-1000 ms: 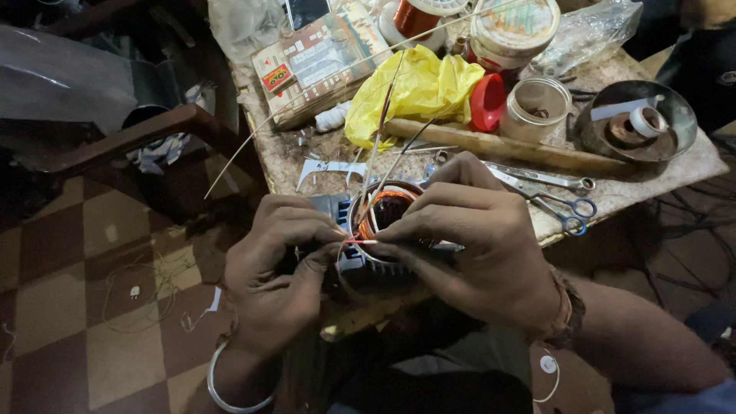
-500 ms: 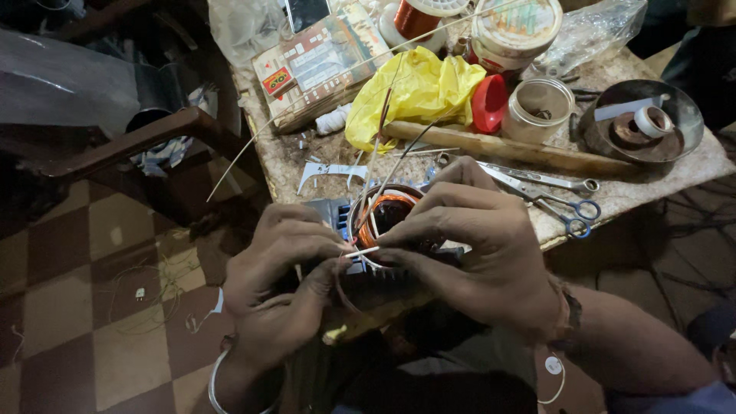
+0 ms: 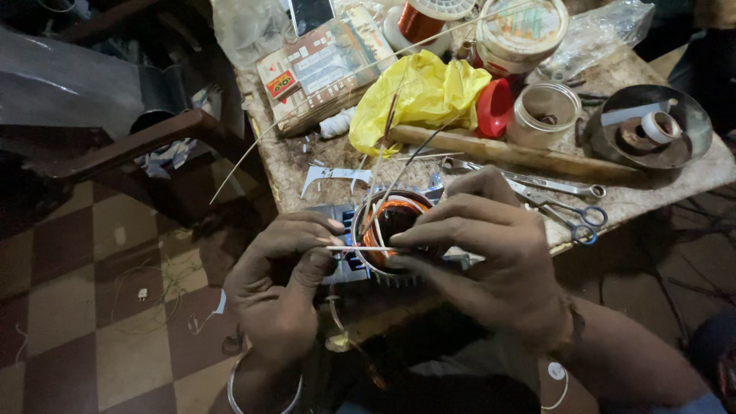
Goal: The person works on a copper-wound motor stator held on a cluttered work table, threading and pressing thin wooden strips into the coil slots and adjusting the copper windings and lead wires by hand to secure the coils in place.
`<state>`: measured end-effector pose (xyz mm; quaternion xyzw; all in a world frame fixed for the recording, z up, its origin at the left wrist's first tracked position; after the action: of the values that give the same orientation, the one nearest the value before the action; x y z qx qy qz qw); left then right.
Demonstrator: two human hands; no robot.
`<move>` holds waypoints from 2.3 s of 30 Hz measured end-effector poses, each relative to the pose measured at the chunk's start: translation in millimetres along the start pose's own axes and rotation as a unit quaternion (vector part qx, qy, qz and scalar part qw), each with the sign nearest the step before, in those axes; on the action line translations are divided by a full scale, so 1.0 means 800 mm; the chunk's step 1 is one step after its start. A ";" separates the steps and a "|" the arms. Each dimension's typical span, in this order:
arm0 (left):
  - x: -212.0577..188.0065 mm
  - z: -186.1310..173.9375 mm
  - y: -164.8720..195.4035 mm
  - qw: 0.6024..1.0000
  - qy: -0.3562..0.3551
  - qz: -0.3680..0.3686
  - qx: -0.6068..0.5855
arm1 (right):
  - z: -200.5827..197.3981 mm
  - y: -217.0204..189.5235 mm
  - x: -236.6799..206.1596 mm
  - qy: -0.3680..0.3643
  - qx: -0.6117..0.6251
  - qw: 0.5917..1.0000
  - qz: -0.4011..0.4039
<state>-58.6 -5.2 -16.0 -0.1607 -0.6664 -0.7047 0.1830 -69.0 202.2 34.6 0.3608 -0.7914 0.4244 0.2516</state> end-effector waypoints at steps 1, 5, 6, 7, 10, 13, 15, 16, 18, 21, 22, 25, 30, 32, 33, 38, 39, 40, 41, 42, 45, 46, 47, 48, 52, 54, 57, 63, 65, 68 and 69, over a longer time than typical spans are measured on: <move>0.000 -0.001 -0.002 1.000 -0.002 -0.003 -0.009 | -0.001 0.004 -0.002 -0.004 0.000 1.000 0.010; -0.002 -0.002 -0.002 1.000 -0.003 -0.003 0.001 | -0.003 0.011 -0.011 -0.005 -0.003 1.000 0.030; -0.003 -0.001 -0.002 1.000 -0.002 0.001 0.014 | -0.004 0.011 -0.013 0.001 -0.006 1.000 0.029; -0.003 0.001 -0.002 1.000 -0.004 0.005 0.011 | -0.006 0.012 -0.015 0.004 -0.012 1.000 0.025; -0.002 0.004 -0.003 1.000 -0.004 0.014 -0.001 | -0.010 0.011 -0.017 0.016 -0.030 0.999 0.019; -0.004 0.003 -0.008 1.000 0.008 0.008 -0.008 | -0.010 0.005 -0.019 0.030 -0.064 0.997 0.004; -0.005 0.001 -0.011 1.000 0.013 0.002 -0.010 | -0.010 -0.004 -0.020 0.043 -0.117 0.992 -0.031; -0.005 0.001 -0.011 1.000 0.012 0.008 -0.006 | -0.008 -0.005 -0.021 0.042 -0.111 0.993 -0.026; -0.005 0.001 -0.010 1.000 0.008 0.016 0.003 | -0.005 -0.004 -0.023 0.041 -0.098 0.994 -0.017; -0.003 0.002 -0.009 1.000 0.007 0.026 -0.005 | -0.003 0.012 -0.027 0.028 -0.044 0.998 0.047; -0.003 0.002 -0.009 1.000 0.007 0.029 -0.008 | -0.003 0.015 -0.028 0.025 -0.032 0.998 0.051; -0.006 0.001 -0.012 0.999 0.006 0.031 -0.017 | -0.004 0.021 -0.029 0.019 -0.004 0.998 0.057; -0.009 -0.002 -0.018 0.999 0.007 0.038 -0.015 | -0.004 0.024 -0.029 0.015 0.019 0.998 0.049; -0.007 0.000 -0.014 0.999 0.009 0.041 -0.013 | -0.004 0.024 -0.030 0.012 0.020 0.999 0.047; -0.005 0.001 -0.012 0.999 0.009 0.041 -0.011 | -0.003 0.025 -0.030 0.011 0.021 0.999 0.046; -0.011 -0.003 -0.018 0.999 0.011 0.042 -0.004 | -0.001 0.032 -0.032 0.009 0.045 0.998 0.054; -0.016 -0.006 -0.024 0.999 0.011 0.042 -0.002 | -0.001 0.033 -0.033 0.007 0.052 0.997 0.055; -0.020 -0.008 -0.029 0.999 0.011 0.041 -0.001 | -0.002 0.032 -0.033 0.017 0.042 0.998 0.046; -0.024 -0.010 -0.032 0.999 0.010 0.040 0.001 | -0.004 0.031 -0.034 0.027 0.032 0.998 0.038; -0.024 -0.009 -0.031 0.999 0.011 0.046 0.027 | -0.005 0.030 -0.035 0.037 0.022 0.999 0.029; -0.012 0.007 0.008 0.986 0.020 0.079 0.148 | -0.010 0.023 -0.039 0.057 -0.015 0.998 -0.013; -0.005 0.027 0.038 0.963 -0.028 0.128 0.236 | -0.011 0.023 -0.040 0.059 -0.020 0.998 -0.014; 0.002 0.048 0.072 0.928 -0.075 0.177 0.321 | -0.012 0.023 -0.042 0.061 -0.025 0.998 -0.015; 0.006 0.067 0.105 0.880 -0.122 0.223 0.401 | -0.014 0.023 -0.043 0.063 -0.029 0.997 -0.015; 0.007 0.110 0.131 0.697 -0.206 0.363 0.583 | -0.010 0.023 -0.044 0.059 -0.031 0.998 -0.016; 0.006 0.097 0.116 0.726 -0.110 0.402 0.546 | -0.007 0.022 -0.045 0.070 -0.027 0.997 -0.009; -0.004 0.069 0.065 0.771 -0.135 0.329 0.529 | -0.005 0.020 -0.044 0.080 -0.029 0.996 -0.008; 0.009 0.069 0.063 0.830 -0.166 0.292 0.446 | -0.010 0.023 -0.044 0.078 -0.036 0.996 -0.008; 0.020 0.075 0.069 0.844 -0.186 0.274 0.422 | -0.009 0.023 -0.044 0.073 -0.039 0.996 -0.021; 0.027 0.074 0.065 0.864 -0.198 0.253 0.388 | -0.006 0.025 -0.046 0.078 -0.034 0.996 -0.018; 0.027 0.072 0.062 0.870 -0.200 0.248 0.377 | -0.006 0.026 -0.047 0.082 -0.031 0.996 -0.014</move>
<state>-55.0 49.1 41.2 -0.3767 -0.8420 -0.2847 0.2611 -62.3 227.2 0.4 0.3282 -0.7755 0.4245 0.3327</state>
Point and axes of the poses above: each hand's wrist, its own x-axis towards the middle knuckle, its own z-axis out of the palm, y = z × x, the point moved 7 cm from there along x, towards the middle knuckle, and after that the axes turned 6 degrees about -z, right-handed, at the moved point
